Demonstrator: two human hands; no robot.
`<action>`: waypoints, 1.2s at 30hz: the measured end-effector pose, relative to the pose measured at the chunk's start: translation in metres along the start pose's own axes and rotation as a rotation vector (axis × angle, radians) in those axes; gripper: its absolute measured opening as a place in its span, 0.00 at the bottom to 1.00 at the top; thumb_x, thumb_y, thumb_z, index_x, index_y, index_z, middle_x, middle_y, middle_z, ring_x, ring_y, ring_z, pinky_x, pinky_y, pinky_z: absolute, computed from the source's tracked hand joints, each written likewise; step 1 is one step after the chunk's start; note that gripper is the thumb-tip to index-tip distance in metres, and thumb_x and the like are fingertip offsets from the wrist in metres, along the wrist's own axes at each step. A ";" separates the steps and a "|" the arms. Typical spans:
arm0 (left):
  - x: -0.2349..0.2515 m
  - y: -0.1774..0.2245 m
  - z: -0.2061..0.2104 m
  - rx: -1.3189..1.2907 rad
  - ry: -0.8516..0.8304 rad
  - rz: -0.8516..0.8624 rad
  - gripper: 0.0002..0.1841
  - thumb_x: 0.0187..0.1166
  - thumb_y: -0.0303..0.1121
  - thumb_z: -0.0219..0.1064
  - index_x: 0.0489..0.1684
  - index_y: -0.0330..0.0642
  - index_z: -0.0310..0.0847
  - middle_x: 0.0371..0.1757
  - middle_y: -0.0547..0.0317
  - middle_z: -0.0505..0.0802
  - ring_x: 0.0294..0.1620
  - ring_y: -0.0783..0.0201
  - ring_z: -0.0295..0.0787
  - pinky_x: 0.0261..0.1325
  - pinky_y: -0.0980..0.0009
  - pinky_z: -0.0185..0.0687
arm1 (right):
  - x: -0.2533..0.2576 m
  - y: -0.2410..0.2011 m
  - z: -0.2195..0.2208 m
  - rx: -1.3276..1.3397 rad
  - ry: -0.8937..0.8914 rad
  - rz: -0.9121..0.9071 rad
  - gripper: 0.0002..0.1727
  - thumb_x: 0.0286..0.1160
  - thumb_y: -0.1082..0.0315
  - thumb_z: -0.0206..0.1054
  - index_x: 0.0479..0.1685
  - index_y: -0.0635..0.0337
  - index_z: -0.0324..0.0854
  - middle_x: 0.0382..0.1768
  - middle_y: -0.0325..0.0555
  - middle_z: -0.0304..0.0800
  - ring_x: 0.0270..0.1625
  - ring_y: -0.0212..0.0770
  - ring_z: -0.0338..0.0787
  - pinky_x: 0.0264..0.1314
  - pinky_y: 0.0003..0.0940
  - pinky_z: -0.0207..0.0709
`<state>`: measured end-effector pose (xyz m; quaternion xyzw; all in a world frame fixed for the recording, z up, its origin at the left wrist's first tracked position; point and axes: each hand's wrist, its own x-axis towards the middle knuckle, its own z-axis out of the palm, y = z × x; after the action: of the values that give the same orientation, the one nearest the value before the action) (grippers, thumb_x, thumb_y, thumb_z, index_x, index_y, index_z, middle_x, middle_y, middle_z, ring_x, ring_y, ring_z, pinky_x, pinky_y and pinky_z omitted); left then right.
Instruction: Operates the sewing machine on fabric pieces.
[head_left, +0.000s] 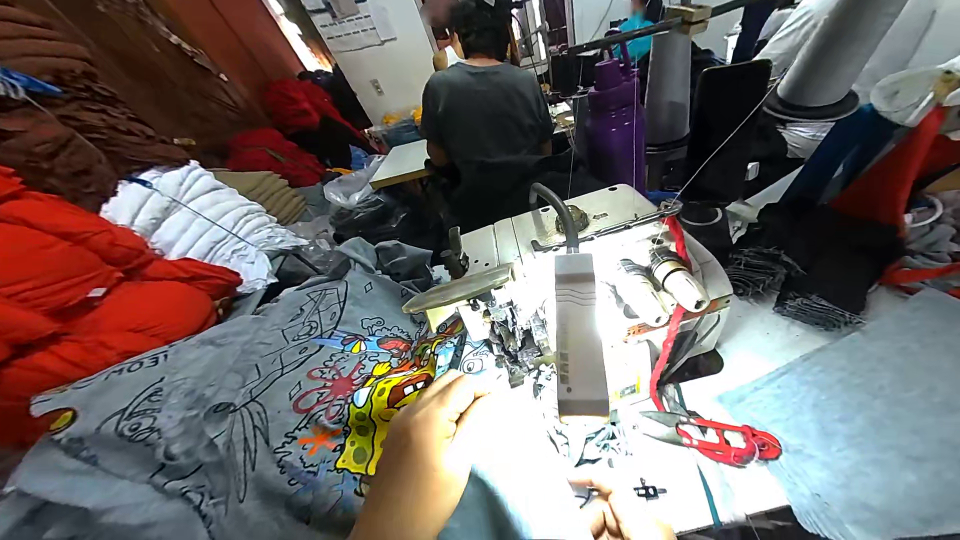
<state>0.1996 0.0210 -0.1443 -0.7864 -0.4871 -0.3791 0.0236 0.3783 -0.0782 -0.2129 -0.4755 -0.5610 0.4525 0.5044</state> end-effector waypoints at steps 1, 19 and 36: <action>0.002 -0.002 0.002 0.019 -0.020 -0.005 0.08 0.63 0.28 0.63 0.25 0.39 0.91 0.29 0.58 0.92 0.34 0.67 0.89 0.39 0.72 0.82 | 0.002 -0.001 -0.001 -0.042 -0.008 0.031 0.30 0.71 0.70 0.73 0.72 0.78 0.75 0.29 0.46 0.88 0.27 0.31 0.81 0.35 0.27 0.77; 0.014 -0.007 -0.015 -0.075 -0.456 -0.234 0.05 0.67 0.34 0.71 0.33 0.47 0.91 0.24 0.72 0.85 0.25 0.80 0.77 0.31 0.78 0.72 | -0.010 0.000 -0.010 0.004 -0.206 -0.005 0.12 0.77 0.73 0.67 0.48 0.76 0.87 0.35 0.55 0.92 0.35 0.35 0.89 0.45 0.32 0.83; 0.034 -0.003 -0.016 -0.109 -0.502 -0.304 0.07 0.64 0.22 0.80 0.26 0.44 0.88 0.35 0.62 0.88 0.36 0.71 0.85 0.43 0.71 0.81 | 0.003 -0.008 -0.014 0.053 -0.195 0.000 0.13 0.76 0.75 0.67 0.54 0.75 0.86 0.34 0.50 0.93 0.35 0.29 0.89 0.44 0.25 0.82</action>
<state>0.1961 0.0421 -0.1130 -0.7738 -0.5688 -0.1975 -0.1967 0.3917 -0.0761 -0.2034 -0.4155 -0.5953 0.5113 0.4600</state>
